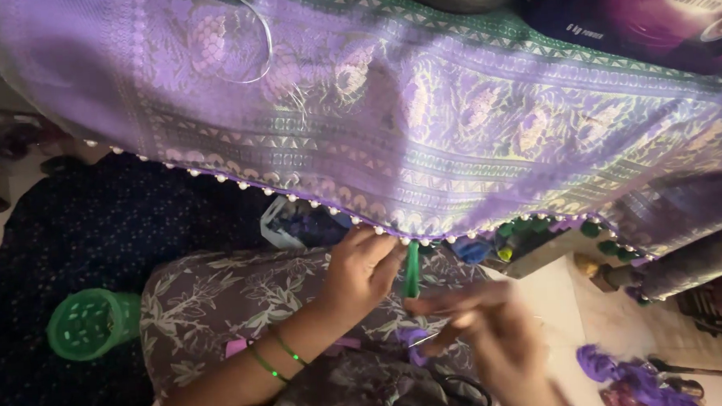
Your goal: Attaching decorative green tassels to the edge of a purple garment.
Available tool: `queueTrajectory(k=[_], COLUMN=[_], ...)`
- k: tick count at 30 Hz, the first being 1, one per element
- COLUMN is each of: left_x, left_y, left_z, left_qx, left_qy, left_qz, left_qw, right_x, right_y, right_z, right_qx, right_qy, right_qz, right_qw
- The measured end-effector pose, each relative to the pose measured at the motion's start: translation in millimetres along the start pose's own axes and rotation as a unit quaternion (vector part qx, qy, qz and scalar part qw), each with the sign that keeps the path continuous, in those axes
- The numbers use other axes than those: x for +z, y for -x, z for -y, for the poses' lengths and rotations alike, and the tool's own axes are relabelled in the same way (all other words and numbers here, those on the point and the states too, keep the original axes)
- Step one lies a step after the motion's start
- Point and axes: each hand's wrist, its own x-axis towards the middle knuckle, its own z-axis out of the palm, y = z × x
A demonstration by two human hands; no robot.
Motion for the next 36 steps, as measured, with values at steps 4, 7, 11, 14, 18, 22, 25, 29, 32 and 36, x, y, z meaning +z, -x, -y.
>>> queueTrajectory(k=[4,7,11,14,18,22,25,29,32,36], left_x=[8,13,22,28,22,4,-2,14,23,27], left_y=[2,2,10,14,9,-8,-21,-15,-12,3], left_z=[4,6,18,23,16,9,12,30,31,26], left_qx=[-0.092,-0.473,-0.372,-0.409,-0.276,-0.111,-0.033,-0.364,-0.389,-0.205], left_qy=[0.021,0.394,0.292,0.338,-0.006,-0.060,-0.084,0.218,0.239,0.015], left_qz=[0.040,0.080,0.058,0.024,-0.004,-0.082,-0.037,0.103,0.062,-0.007], left_qw=[0.995,0.784,0.879,0.847,0.961,0.989,0.995,0.900,0.888,0.979], right_x=[14,10,9,-1,9,8,15,8,6,5], right_y=[11,-2,-48,-72,-89,-83,-74,-55,-62,-71], right_z=[-43,-54,-57,-82,-85,-106,-114,-123,-111,-101], right_qx=[0.038,-0.102,-0.022,0.116,0.180,0.198,0.088,0.015,0.013,0.107], right_qy=[0.068,0.361,0.012,-0.204,-0.248,-0.010,-0.045,0.055,0.076,-0.057], right_qz=[-0.040,0.020,-0.107,-0.081,-0.113,-0.207,-0.210,-0.186,-0.157,-0.146], right_qw=[0.996,0.927,0.994,0.969,0.945,0.958,0.973,0.981,0.985,0.982])
